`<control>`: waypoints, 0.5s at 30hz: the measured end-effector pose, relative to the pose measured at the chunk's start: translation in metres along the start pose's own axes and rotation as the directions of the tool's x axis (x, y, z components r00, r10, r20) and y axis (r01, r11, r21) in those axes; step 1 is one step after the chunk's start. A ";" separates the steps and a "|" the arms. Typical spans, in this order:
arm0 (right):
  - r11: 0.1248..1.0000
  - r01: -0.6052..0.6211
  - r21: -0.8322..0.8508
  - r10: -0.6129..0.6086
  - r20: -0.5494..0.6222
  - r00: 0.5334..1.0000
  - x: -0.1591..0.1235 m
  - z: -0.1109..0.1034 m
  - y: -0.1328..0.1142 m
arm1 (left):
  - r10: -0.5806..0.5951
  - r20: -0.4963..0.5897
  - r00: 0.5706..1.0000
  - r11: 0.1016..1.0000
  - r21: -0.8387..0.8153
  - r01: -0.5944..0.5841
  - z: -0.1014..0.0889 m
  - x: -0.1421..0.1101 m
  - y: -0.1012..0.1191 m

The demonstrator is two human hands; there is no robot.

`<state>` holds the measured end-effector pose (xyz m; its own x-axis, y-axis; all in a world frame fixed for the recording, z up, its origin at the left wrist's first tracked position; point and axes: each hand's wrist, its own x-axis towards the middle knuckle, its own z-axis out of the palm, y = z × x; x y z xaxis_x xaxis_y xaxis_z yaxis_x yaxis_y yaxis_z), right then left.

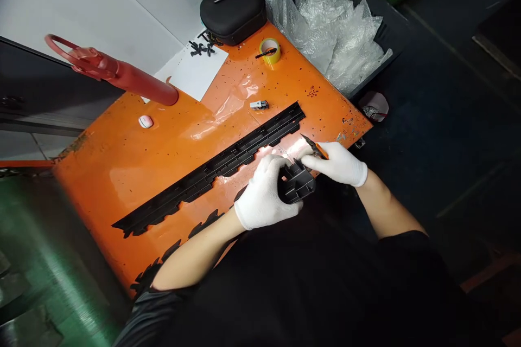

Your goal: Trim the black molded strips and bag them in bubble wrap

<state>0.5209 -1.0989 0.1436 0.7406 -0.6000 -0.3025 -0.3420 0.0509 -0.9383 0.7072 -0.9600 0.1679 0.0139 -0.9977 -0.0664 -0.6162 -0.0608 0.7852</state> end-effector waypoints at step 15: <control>0.996 -0.090 -0.005 0.084 0.396 0.914 0.036 -0.026 0.060 | -0.036 0.145 0.989 0.998 0.054 0.028 0.021 0.019 -0.020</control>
<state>0.5116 -1.1381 0.0806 0.8774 -0.2284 -0.4219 -0.4097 0.1007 -0.9066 0.7034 -0.9776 0.1376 -0.0782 -0.9800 -0.1829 -0.6573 -0.0873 0.7486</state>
